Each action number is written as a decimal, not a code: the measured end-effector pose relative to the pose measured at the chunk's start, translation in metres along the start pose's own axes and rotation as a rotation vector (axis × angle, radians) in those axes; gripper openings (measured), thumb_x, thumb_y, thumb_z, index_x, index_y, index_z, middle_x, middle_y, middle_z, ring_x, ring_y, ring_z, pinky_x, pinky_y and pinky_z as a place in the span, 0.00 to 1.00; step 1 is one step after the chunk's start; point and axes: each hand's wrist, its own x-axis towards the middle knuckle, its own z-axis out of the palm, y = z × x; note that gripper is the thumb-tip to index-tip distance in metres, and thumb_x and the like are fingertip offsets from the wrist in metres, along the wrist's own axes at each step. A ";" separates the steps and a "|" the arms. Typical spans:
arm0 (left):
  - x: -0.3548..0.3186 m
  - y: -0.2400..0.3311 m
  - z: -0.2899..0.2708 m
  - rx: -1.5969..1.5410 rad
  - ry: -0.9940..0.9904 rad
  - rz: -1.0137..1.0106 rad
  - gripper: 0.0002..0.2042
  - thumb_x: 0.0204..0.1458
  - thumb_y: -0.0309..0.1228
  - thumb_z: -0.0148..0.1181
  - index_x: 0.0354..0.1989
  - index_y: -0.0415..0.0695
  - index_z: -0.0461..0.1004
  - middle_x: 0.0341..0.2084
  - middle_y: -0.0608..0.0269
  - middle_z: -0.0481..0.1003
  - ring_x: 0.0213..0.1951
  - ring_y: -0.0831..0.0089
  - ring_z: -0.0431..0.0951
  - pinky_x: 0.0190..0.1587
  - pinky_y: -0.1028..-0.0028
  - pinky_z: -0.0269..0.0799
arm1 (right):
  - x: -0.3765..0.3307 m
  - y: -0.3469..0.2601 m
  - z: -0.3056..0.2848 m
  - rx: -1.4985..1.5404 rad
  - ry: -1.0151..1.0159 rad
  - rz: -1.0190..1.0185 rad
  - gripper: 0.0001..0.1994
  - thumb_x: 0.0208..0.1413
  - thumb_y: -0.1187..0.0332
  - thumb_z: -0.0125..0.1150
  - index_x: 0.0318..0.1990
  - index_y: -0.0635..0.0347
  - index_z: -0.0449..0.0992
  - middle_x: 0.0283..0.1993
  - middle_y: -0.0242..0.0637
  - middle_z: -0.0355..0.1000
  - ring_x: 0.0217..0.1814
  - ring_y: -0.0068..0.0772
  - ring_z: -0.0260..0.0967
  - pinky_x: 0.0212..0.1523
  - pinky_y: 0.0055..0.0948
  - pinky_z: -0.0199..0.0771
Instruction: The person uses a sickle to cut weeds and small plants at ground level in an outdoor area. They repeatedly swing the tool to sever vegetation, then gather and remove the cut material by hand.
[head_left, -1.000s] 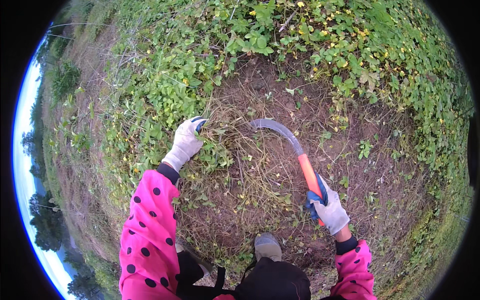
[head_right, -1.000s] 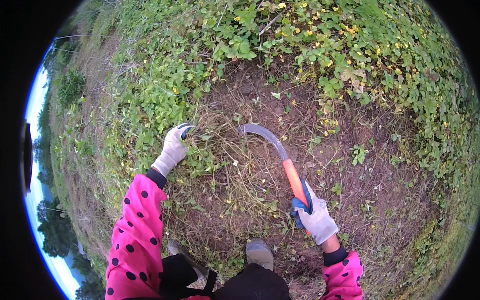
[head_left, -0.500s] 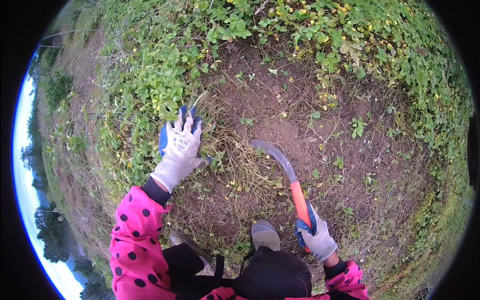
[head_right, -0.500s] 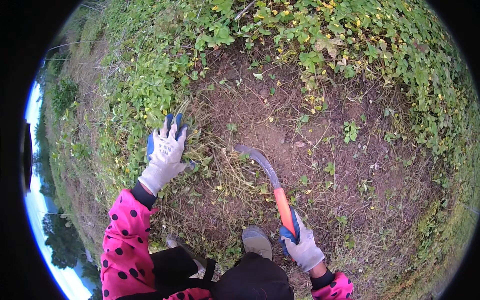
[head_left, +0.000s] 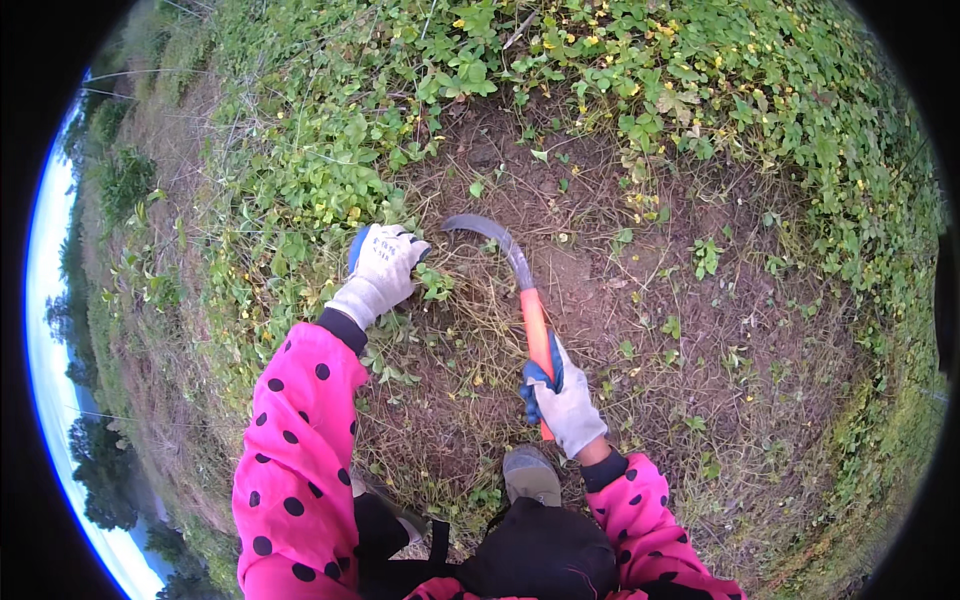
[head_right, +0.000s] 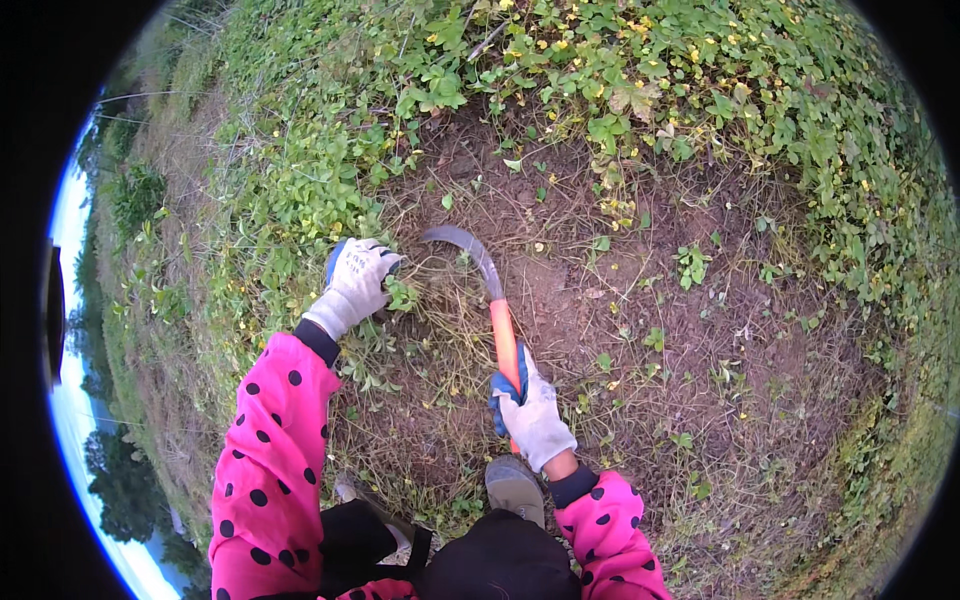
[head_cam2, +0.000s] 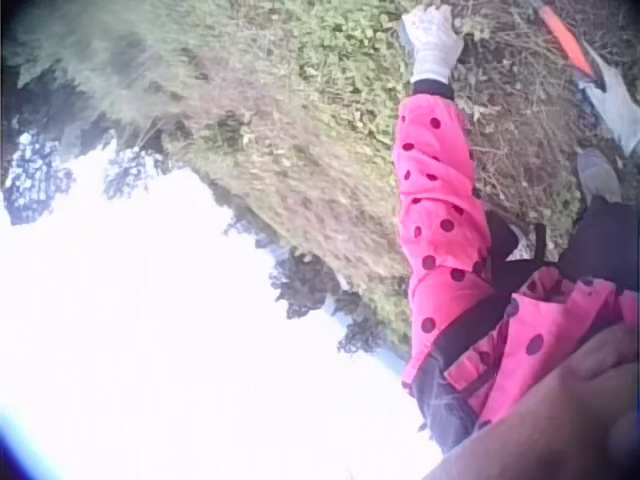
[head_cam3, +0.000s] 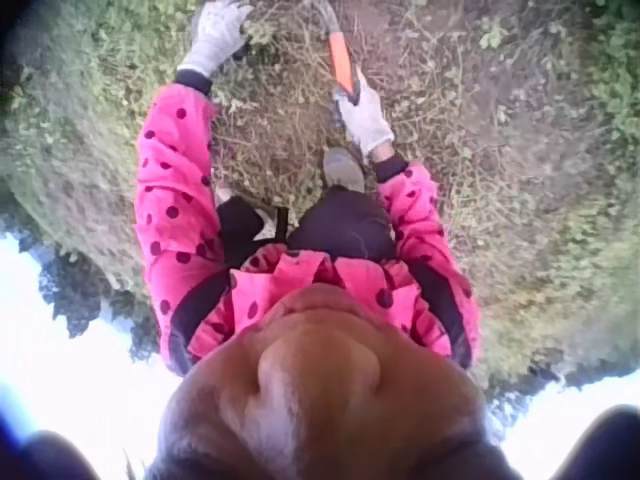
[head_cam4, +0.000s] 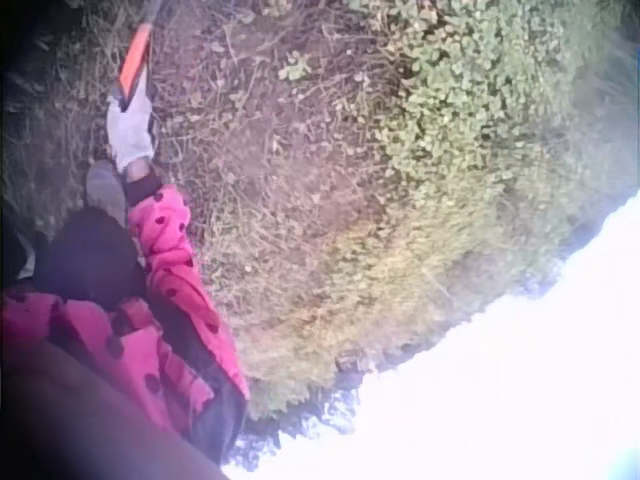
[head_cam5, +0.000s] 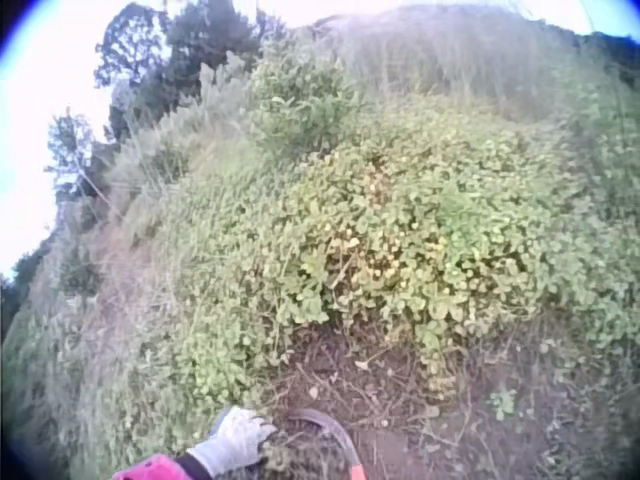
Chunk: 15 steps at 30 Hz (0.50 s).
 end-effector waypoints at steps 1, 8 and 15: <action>-0.013 -0.015 0.001 -0.035 0.118 -0.015 0.22 0.32 0.37 0.63 0.41 0.49 0.72 0.35 0.62 0.72 0.43 0.62 0.69 0.48 0.66 0.61 | -0.027 0.017 0.005 -0.123 -0.056 0.024 0.33 0.49 0.68 0.53 0.63 0.59 0.48 0.37 0.49 0.67 0.31 0.44 0.67 0.34 0.38 0.69; -0.040 -0.095 0.056 -0.456 0.492 -0.326 0.10 0.42 0.33 0.61 0.32 0.43 0.75 0.28 0.62 0.77 0.34 0.67 0.76 0.43 0.73 0.69 | -0.075 -0.010 -0.021 0.045 -0.128 0.204 0.32 0.50 0.67 0.55 0.62 0.61 0.50 0.36 0.47 0.71 0.32 0.38 0.71 0.37 0.29 0.70; -0.023 -0.071 0.017 -0.531 0.524 -0.326 0.11 0.38 0.33 0.63 0.31 0.44 0.74 0.25 0.58 0.75 0.31 0.62 0.75 0.37 0.70 0.70 | 0.032 -0.014 0.070 -0.468 0.204 -0.426 0.32 0.52 0.68 0.49 0.63 0.59 0.43 0.38 0.59 0.68 0.31 0.58 0.67 0.32 0.46 0.66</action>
